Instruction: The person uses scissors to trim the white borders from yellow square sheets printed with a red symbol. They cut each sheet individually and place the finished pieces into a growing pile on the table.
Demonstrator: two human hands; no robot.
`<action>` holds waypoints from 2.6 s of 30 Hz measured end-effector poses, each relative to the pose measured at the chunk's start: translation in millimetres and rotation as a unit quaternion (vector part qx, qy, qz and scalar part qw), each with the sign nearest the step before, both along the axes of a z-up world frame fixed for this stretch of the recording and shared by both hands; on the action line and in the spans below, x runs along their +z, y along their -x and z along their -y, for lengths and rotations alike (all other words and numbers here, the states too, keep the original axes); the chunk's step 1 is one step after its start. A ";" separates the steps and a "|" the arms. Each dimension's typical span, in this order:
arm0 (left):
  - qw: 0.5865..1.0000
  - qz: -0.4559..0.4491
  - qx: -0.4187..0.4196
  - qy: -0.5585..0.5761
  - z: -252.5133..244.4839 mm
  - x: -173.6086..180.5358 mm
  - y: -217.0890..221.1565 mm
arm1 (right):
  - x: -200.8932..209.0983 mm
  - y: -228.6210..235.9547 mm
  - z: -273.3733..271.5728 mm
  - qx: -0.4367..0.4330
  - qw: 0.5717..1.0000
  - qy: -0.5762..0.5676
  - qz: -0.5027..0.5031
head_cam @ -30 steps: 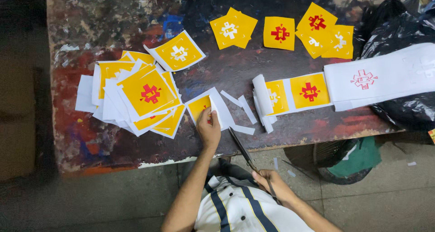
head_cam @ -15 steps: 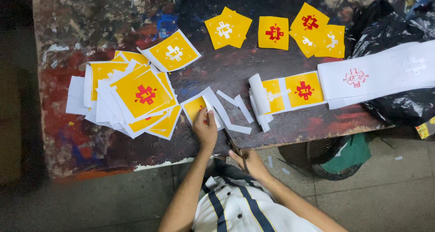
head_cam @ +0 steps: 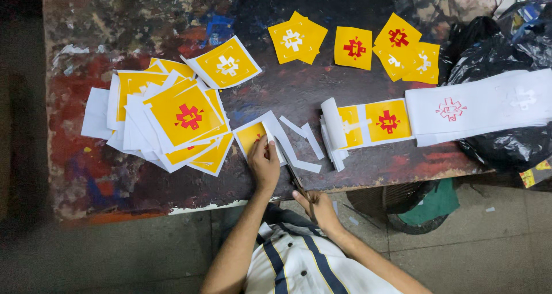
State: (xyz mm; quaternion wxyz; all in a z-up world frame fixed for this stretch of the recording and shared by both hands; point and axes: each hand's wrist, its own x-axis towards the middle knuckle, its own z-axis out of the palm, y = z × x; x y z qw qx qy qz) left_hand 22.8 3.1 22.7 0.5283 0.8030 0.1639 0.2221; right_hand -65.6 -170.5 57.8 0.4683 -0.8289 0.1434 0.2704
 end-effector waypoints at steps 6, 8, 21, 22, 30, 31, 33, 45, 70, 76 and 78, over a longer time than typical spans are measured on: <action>0.996 0.051 0.015 -0.073 0.6 2.0 -0.5 | 10.7 -2.5 -2.6 -0.054 0.994 -0.070 -0.064; 1.000 -0.004 0.000 -0.018 -0.6 2.1 -1.4 | 13.2 -11.8 -5.8 -0.035 0.994 -0.089 -0.054; 0.998 0.050 -0.015 -0.019 -7.8 10.3 -0.2 | 13.7 -57.7 -37.6 -0.024 0.997 -0.069 -0.031; 0.999 0.033 -0.021 -0.011 -8.6 12.2 -0.4 | 13.2 -57.4 -38.8 -0.021 0.997 -0.061 -0.029; 0.999 -0.011 -0.045 -0.021 -13.6 18.9 0.1 | 17.7 -66.7 -41.7 -0.022 0.993 -0.103 -0.054; 0.999 -0.005 -0.043 -0.015 -13.3 18.6 1.4 | 16.0 -70.5 -42.0 -0.028 0.992 -0.103 -0.062; 0.999 0.010 -0.040 -0.007 -12.3 18.6 2.0 | 10.8 -77.1 -41.5 -0.039 0.991 -0.107 -0.075; 0.913 -0.032 -0.290 -0.287 -54.6 35.4 -12.8 | 22.0 -20.0 63.7 -0.083 0.982 -0.154 -0.069; 0.967 -0.001 -0.194 -0.167 -5.2 4.3 -1.4 | 35.8 13.8 88.3 -0.049 0.972 -0.180 -0.144; 0.963 -0.024 -0.105 -0.247 14.9 28.0 -7.0 | 29.2 15.3 74.0 -0.024 0.966 -0.217 -0.142; 0.937 -0.062 -0.091 -0.330 19.1 36.7 -13.7 | 26.6 15.8 72.5 -0.023 0.966 -0.215 -0.142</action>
